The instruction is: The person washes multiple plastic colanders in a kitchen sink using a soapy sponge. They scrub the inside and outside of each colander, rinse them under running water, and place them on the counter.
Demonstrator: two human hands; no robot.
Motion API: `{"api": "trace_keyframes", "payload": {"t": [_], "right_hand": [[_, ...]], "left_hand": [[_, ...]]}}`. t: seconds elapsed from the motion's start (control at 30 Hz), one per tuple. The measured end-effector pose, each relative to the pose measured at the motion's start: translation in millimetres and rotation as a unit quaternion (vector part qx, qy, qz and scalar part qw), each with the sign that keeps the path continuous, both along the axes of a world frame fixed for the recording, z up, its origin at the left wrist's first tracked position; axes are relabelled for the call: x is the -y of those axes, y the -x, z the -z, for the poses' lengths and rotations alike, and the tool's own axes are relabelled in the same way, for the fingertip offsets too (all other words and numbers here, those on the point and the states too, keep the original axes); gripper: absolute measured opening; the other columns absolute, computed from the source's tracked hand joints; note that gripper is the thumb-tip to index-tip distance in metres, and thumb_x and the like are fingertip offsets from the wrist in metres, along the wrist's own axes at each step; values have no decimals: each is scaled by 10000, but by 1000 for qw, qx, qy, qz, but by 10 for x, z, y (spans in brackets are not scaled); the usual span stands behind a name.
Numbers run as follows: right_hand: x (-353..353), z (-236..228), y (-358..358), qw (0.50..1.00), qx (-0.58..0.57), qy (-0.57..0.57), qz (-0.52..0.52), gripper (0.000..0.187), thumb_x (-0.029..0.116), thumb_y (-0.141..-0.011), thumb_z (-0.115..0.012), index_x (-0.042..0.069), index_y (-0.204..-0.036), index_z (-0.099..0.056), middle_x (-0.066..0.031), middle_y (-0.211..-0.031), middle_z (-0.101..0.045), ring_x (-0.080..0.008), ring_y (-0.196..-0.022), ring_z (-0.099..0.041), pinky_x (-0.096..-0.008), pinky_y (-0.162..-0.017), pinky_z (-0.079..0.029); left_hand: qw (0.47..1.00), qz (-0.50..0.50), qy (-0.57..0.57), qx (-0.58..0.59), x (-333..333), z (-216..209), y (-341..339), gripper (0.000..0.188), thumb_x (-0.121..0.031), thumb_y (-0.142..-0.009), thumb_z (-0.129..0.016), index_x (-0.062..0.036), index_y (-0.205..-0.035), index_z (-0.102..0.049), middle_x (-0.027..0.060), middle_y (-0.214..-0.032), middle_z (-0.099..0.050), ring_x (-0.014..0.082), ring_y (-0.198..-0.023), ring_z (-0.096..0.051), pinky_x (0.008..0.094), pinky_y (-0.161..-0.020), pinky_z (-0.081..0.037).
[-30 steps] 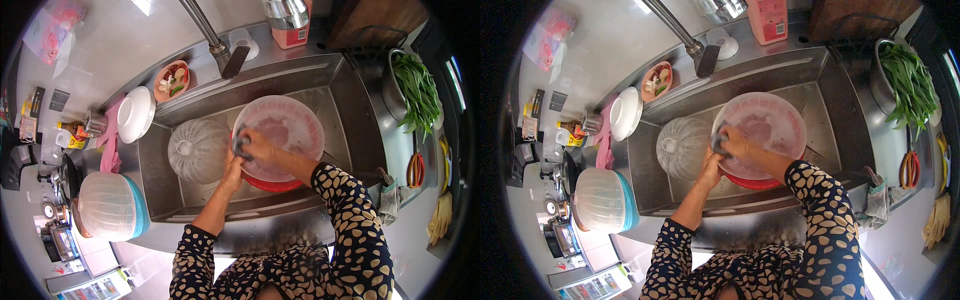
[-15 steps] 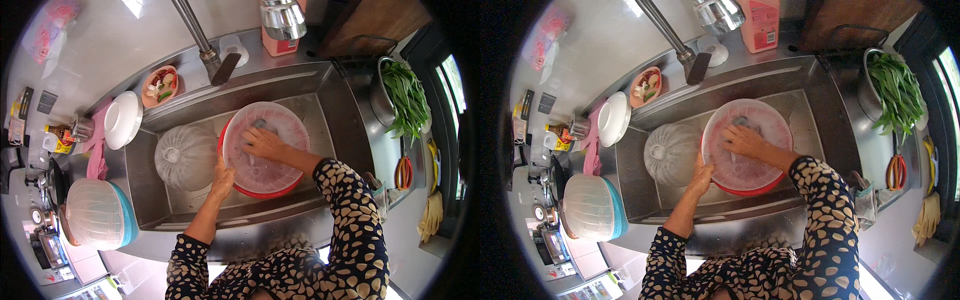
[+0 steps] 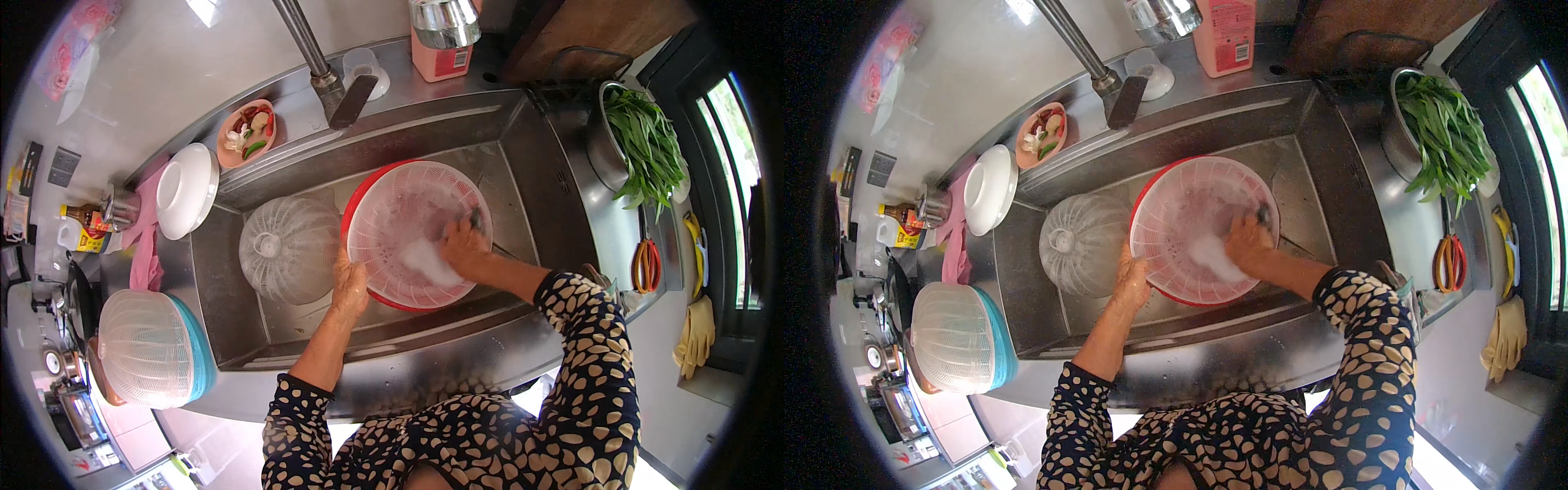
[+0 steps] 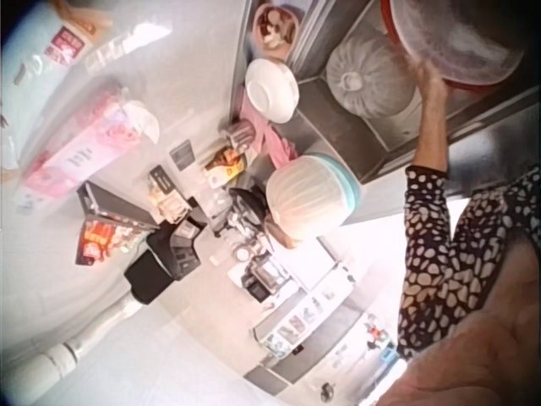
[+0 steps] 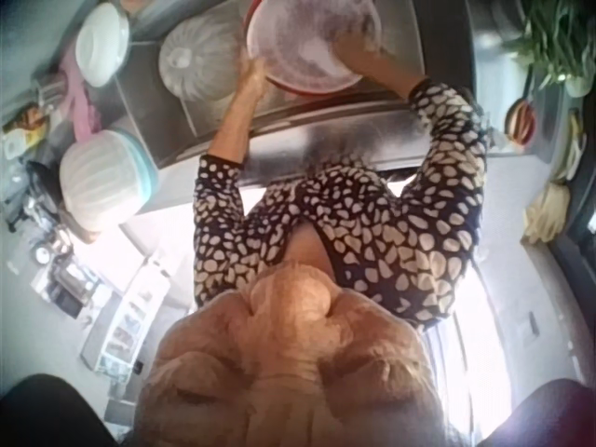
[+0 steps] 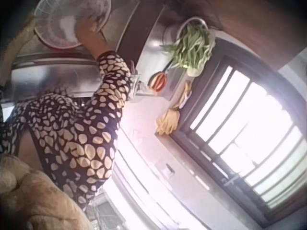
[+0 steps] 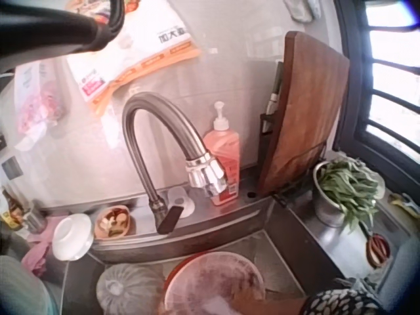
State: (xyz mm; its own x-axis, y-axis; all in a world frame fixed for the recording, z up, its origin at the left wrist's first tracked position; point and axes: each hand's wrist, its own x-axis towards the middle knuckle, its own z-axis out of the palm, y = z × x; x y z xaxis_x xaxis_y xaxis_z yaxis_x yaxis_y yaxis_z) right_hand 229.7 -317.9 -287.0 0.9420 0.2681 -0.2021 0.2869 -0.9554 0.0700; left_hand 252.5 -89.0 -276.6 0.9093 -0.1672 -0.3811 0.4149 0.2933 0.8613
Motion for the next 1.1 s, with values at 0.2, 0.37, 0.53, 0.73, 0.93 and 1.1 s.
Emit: {"api": "trace_keyframes", "payload": {"t": [0.2,0.37,0.53,0.73,0.93,1.1], "right_hand": [[-443,-48,-226,884,-220,-412,25,296,53,-732,-542,74,-1015,-629,-169,-1119,-520,-391,-1083,-474,-418,-828,-448],[-208,-1,-646,963,128,-225,74,342,137,-746,-580,103,-1086,-596,-122,-1182,-513,-383,-1129,-434,-456,-847,-422],[-351,413,-516,972,31,-201,119,394,171,-740,-586,86,-1122,-538,-154,-1037,-566,-364,-1027,-517,-488,-838,-432],[-713,-281,-819,707,-177,-615,299,415,114,-768,-519,41,-1176,-495,-220,-964,-600,-337,-926,-586,-409,-850,-437],[-935,-311,-431,813,-186,-551,32,368,53,-738,-516,11,-1103,-520,-210,-1000,-584,-312,-983,-556,-386,-860,-428],[-499,-381,-133,840,-331,-393,-172,352,12,-697,-531,4,-1048,-547,-199,-1053,-579,-349,-1008,-549,-403,-858,-429]], "left_hand": [[998,22,-49,-19,-52,-73,63,570,55,-752,-425,-83,-1303,-374,109,-1137,-540,238,-1001,-560,386,-851,-491],[998,46,-47,-13,-68,-65,25,610,67,-711,-389,-75,-1305,-375,109,-1171,-514,238,-1050,-521,384,-900,-447],[997,64,-31,-4,-90,123,-8,607,50,-733,-391,-101,-1320,-361,99,-1227,-484,242,-1096,-498,397,-926,-432],[994,10,16,-107,6,-163,-20,458,-274,-902,-480,-133,-1323,-371,84,-1263,-475,260,-1149,-472,435,-933,-426],[975,29,145,-168,-112,30,-167,564,-442,-894,-494,-140,-1345,-341,88,-1277,-457,256,-1151,-463,432,-934,-419],[999,18,-16,-22,13,-110,-48,524,-253,-892,-486,-57,-1350,-323,113,-1219,-498,261,-1115,-482,400,-946,-399]]}}
